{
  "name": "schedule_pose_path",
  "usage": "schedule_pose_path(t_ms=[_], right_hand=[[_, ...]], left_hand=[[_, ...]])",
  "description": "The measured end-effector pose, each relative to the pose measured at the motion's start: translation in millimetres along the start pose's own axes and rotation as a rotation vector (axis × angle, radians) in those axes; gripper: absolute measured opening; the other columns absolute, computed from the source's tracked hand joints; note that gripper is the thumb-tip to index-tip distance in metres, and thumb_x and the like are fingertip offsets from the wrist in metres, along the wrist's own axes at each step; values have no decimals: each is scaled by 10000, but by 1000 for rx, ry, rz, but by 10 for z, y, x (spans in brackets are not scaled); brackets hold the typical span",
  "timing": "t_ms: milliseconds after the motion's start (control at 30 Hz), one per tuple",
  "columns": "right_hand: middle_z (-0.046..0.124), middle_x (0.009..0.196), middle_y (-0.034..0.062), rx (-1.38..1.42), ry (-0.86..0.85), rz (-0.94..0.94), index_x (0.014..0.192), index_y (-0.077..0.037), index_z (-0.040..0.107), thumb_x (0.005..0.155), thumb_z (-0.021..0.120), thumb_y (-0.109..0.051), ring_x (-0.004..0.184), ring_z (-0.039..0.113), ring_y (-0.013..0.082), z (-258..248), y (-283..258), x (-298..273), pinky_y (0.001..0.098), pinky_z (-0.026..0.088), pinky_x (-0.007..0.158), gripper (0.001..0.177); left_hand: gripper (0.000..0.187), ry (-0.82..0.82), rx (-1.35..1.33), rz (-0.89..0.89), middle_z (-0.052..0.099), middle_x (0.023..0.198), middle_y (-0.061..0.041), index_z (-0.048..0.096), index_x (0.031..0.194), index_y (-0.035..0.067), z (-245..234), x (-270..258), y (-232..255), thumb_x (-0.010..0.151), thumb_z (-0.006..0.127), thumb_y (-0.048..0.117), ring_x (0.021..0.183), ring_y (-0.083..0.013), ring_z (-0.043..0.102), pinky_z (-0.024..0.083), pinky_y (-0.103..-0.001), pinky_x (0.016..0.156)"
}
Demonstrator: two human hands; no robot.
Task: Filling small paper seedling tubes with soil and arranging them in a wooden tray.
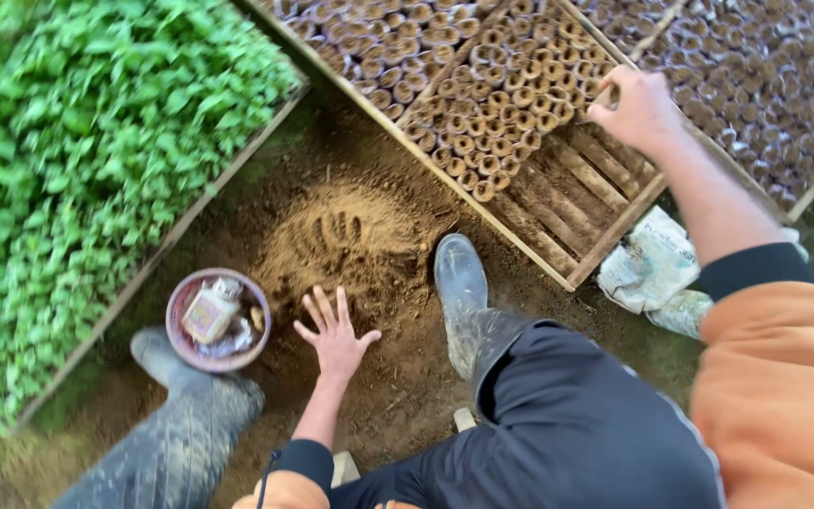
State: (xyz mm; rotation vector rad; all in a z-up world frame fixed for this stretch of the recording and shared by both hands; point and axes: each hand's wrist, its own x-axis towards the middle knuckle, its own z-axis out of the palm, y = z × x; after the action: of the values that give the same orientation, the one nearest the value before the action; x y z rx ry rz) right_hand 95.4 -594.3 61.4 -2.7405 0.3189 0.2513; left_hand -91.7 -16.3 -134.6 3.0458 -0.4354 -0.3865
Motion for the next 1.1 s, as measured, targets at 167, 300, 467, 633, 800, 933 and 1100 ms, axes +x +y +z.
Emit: schedule_pose_path(t_ms=[167,300,467,633,800,933,1100], right_hand=[[653,823,170,213,109,149,1005,90,662,874,552,128,564,505,157,738,227,-80,207,441,486,176],[654,1018,205,126,264,239,1046,26,634,867,624,-42,865,616,316,1485,562,114,410,543,805,192],[641,991,192,216,412,295,1057,9,606,815,675,-24,808,627,348,1765,546,212,433,538,769,253],[633,1068,189,177,476,342,1264,-15,543,820,697,9,723,644,340,1919,492,254,433,562,665,470],[592,1072,116,228,691,359,1190,-57,473,839,742,23,848,622,243,2012,396,213,381,547,768,449],[602,1169,95,181,751,328,1158,-49,533,845,753,38,833,648,201,2057,355,205,336,568,767,392],[610,1225,163,93,681,334,1101,7,622,891,746,-17,956,671,258,2083,427,259,317,593,849,245]], left_hand=[[1365,-27,20,-13,-187,1656,-292,19,1631,106,64,-4,3,667,618,864,1517,-503,-173,69,-849,1036],[1422,-75,67,-59,-156,1666,-299,25,1621,112,95,16,-10,600,673,861,1534,-499,-117,114,-832,1043],[1439,-127,175,-65,-155,1666,-309,30,1614,111,240,65,-96,579,594,936,1530,-514,-118,119,-819,1048],[1423,-23,143,-24,-40,1656,-349,112,1608,64,78,48,-2,569,576,919,1518,-557,23,197,-845,1016],[1423,-72,147,-59,-94,1663,-332,98,1608,68,105,53,-13,574,574,922,1525,-542,-44,151,-835,1040],[1463,-271,224,-166,-258,1659,-271,-42,1615,138,240,59,-82,574,566,969,1518,-490,-217,73,-799,1084],[1457,-193,161,-127,-193,1657,-305,6,1615,96,129,48,-10,587,647,906,1529,-491,-155,113,-823,1051]])
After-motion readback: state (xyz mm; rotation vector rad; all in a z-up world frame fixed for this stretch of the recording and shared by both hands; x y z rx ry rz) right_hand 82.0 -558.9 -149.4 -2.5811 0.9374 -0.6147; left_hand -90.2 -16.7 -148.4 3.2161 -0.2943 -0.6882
